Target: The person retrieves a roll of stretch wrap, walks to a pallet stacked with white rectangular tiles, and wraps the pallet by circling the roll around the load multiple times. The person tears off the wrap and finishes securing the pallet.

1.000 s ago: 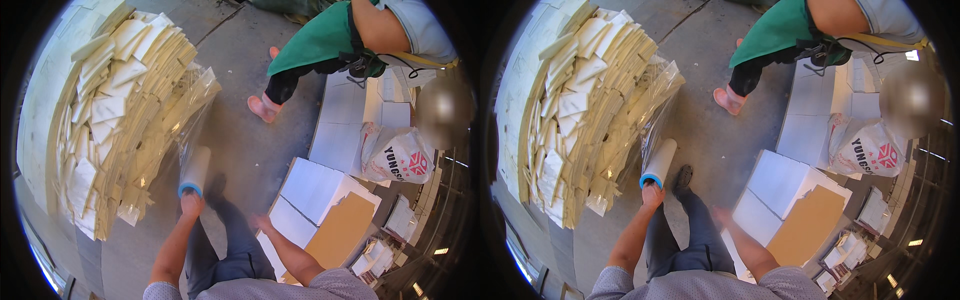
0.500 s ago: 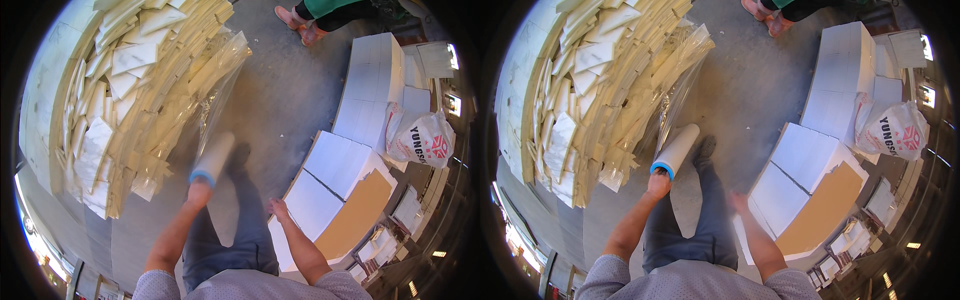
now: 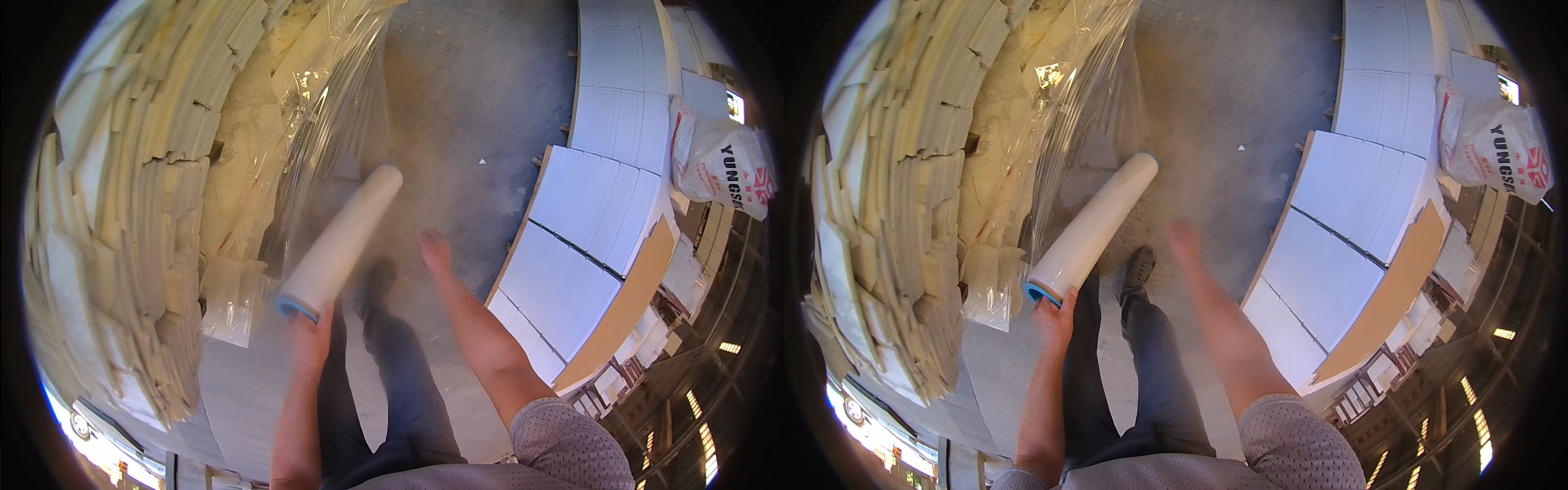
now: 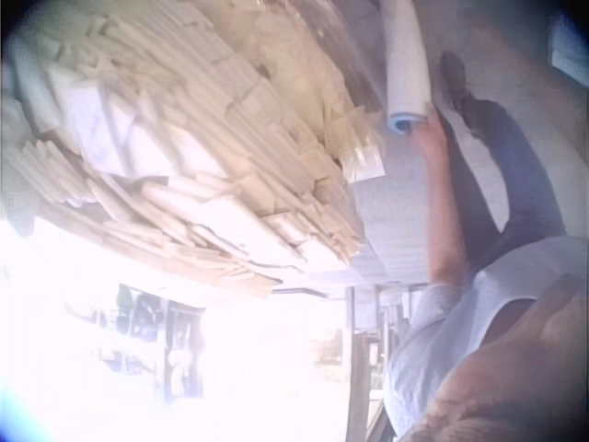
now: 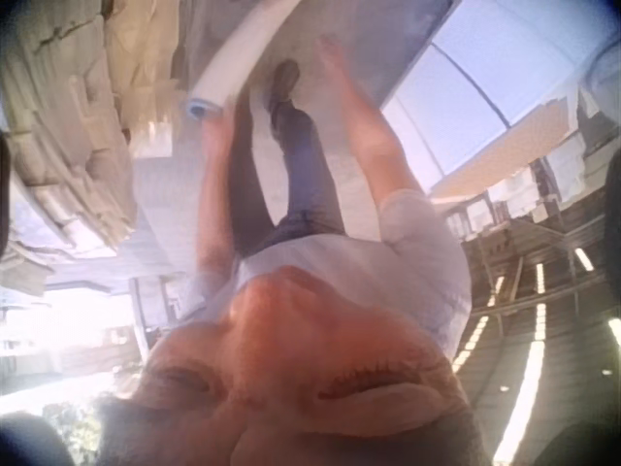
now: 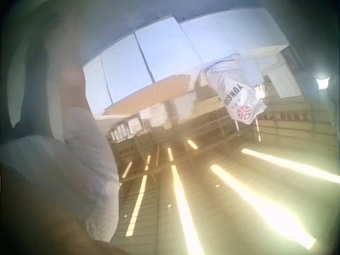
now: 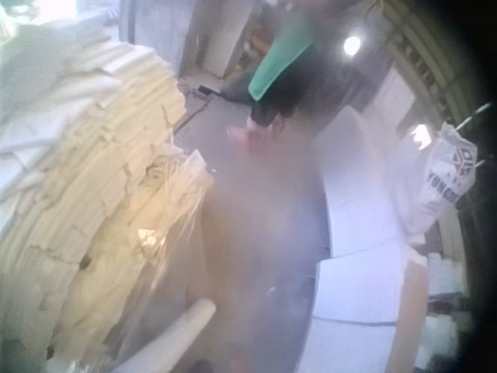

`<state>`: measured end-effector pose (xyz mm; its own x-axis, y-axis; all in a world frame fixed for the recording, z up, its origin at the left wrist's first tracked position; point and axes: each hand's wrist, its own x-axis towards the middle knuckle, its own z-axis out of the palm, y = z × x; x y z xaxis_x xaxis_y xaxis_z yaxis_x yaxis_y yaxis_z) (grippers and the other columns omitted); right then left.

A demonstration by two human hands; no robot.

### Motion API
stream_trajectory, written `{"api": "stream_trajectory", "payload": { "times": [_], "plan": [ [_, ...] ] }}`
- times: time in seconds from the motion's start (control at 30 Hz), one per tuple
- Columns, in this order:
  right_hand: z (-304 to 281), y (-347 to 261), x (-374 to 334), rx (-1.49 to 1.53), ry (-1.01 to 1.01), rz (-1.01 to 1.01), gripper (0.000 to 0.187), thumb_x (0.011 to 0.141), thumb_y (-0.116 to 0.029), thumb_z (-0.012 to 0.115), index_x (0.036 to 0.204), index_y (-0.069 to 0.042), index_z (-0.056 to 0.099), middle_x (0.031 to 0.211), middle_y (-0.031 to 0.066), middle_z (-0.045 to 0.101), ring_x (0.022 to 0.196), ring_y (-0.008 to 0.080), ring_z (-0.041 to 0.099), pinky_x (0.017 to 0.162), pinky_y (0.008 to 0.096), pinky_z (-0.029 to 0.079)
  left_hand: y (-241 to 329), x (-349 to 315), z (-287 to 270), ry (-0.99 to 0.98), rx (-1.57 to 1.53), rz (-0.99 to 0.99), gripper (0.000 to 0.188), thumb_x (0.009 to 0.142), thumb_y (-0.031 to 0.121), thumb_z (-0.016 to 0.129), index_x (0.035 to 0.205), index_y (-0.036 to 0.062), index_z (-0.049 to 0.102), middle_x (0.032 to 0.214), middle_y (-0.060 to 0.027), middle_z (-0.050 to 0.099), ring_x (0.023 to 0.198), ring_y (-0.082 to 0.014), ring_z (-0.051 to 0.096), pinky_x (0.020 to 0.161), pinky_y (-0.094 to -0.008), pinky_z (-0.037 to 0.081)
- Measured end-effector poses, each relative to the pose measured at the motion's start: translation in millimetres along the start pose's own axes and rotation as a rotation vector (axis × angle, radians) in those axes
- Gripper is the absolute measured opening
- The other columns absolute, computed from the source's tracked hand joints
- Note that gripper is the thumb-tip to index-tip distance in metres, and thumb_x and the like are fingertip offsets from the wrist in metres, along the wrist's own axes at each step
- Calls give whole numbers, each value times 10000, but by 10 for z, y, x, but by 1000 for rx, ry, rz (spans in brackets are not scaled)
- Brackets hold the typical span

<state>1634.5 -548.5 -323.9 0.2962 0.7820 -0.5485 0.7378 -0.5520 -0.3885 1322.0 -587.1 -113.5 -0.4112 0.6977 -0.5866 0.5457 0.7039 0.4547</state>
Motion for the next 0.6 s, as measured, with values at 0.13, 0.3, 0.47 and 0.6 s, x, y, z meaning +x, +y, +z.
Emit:
{"api": "stream_trajectory", "payload": {
  "times": [0.13, 0.3, 0.47, 0.6],
  "plan": [
    [768, -36, 1147, 317, 111, 101, 598, 864, -423, 595, 1247, 33, 542, 1036, 210, 655, 1007, 248, 616, 860, 339, 477, -90, 52, -28, -72, -25, 77, 393, 791, 296, 743, 960, -49, 659, 916, -230, 672, 848, -420, 642, 752, -457, 502],
    [1484, -62, 1941, 684, -86, 225, 796, 849, -630, 536, 1172, 97, 569, 1056, 196, 641, 1010, 263, 594, 879, 366, 449, -287, 88, -69, -116, 0, 25, 319, 805, 237, 737, 972, -23, 658, 904, -182, 687, 833, -322, 680, 740, -387, 515],
    [1488, 673, 1113, 519, -30, 436, 797, 897, -674, 377, 1161, 46, 595, 1098, 147, 636, 991, 232, 597, 859, 368, 460, -380, -108, -264, -69, 36, 76, 368, 840, 236, 696, 1087, -23, 608, 899, -148, 691, 840, -248, 668, 750, -350, 505],
    [940, 1363, -88, 1097, 119, 733, 667, 937, -575, 417, 1239, 7, 541, 1211, 145, 596, 1102, 261, 591, 944, 385, 474, -465, -515, -470, -127, -193, -79, 307, 889, 265, 610, 925, -40, 613, 799, -206, 618, 705, -284, 598, 671, -384, 468]
  ]
}}
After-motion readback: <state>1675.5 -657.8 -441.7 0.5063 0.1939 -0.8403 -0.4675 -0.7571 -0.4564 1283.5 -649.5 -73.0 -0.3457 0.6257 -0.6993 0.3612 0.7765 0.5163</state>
